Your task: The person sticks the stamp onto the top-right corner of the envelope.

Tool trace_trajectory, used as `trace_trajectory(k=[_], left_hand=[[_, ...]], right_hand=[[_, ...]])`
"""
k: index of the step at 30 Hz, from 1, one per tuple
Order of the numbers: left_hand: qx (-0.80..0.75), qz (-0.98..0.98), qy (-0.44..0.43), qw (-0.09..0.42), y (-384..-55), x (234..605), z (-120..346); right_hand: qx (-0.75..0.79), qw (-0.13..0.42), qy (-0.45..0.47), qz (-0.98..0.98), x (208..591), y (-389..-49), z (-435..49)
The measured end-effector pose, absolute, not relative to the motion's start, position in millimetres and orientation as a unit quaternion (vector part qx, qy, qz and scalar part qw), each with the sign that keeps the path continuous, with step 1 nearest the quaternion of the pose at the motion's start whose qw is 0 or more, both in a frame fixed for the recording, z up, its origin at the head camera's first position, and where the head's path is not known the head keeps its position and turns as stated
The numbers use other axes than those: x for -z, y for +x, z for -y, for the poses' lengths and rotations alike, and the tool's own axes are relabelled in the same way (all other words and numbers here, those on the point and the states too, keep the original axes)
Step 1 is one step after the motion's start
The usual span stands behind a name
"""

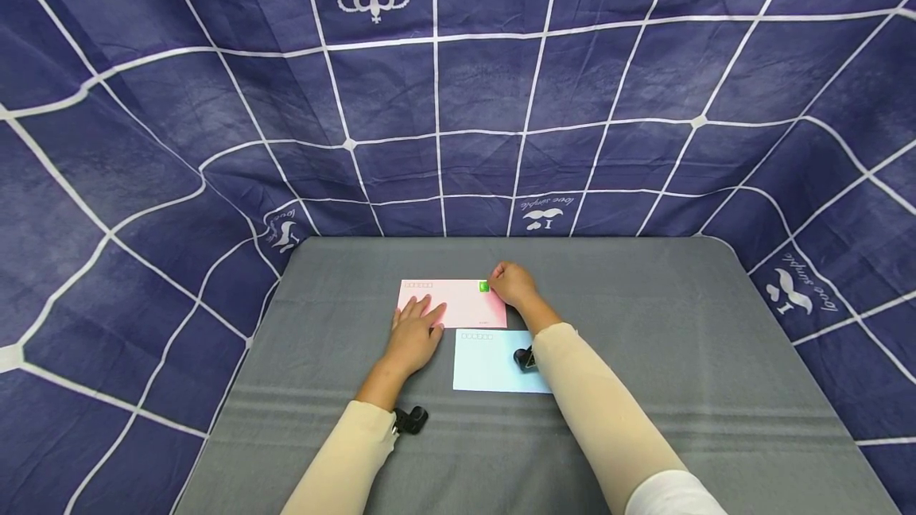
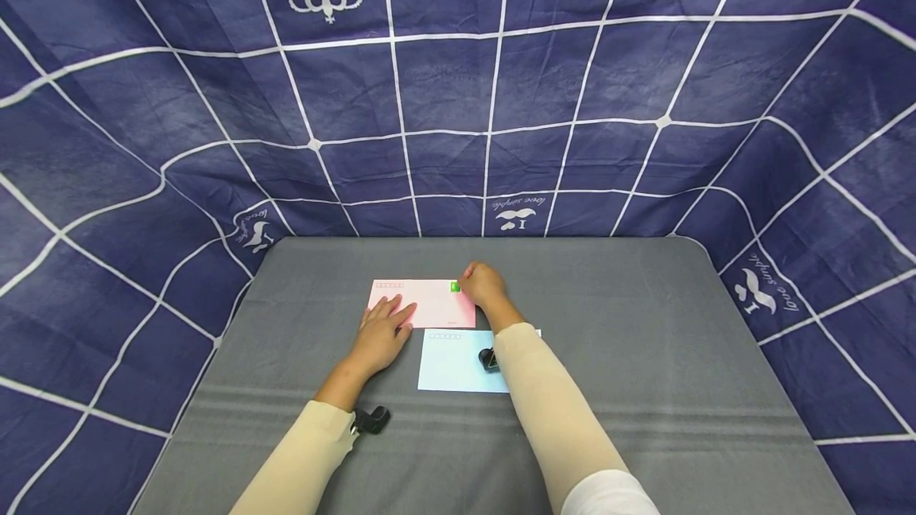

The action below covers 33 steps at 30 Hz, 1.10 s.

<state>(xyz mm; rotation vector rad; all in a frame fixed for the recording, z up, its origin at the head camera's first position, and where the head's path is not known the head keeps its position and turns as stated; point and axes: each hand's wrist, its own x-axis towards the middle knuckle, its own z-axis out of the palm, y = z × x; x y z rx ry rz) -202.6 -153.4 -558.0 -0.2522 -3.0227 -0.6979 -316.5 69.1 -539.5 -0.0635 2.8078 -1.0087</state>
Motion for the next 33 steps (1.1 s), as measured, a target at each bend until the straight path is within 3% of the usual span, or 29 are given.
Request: trace_trajectory(k=[23,33], left_hand=[[0.224,0.972,-0.074,0.013,-201,555,153],[0.247,0.966,-0.058,0.046,-204,549,147]], right_hand=[[0.415,0.101,0.002,-0.904,540,-312,-76],[0.405,0.091,-0.011,-0.91,534,-304,-76]])
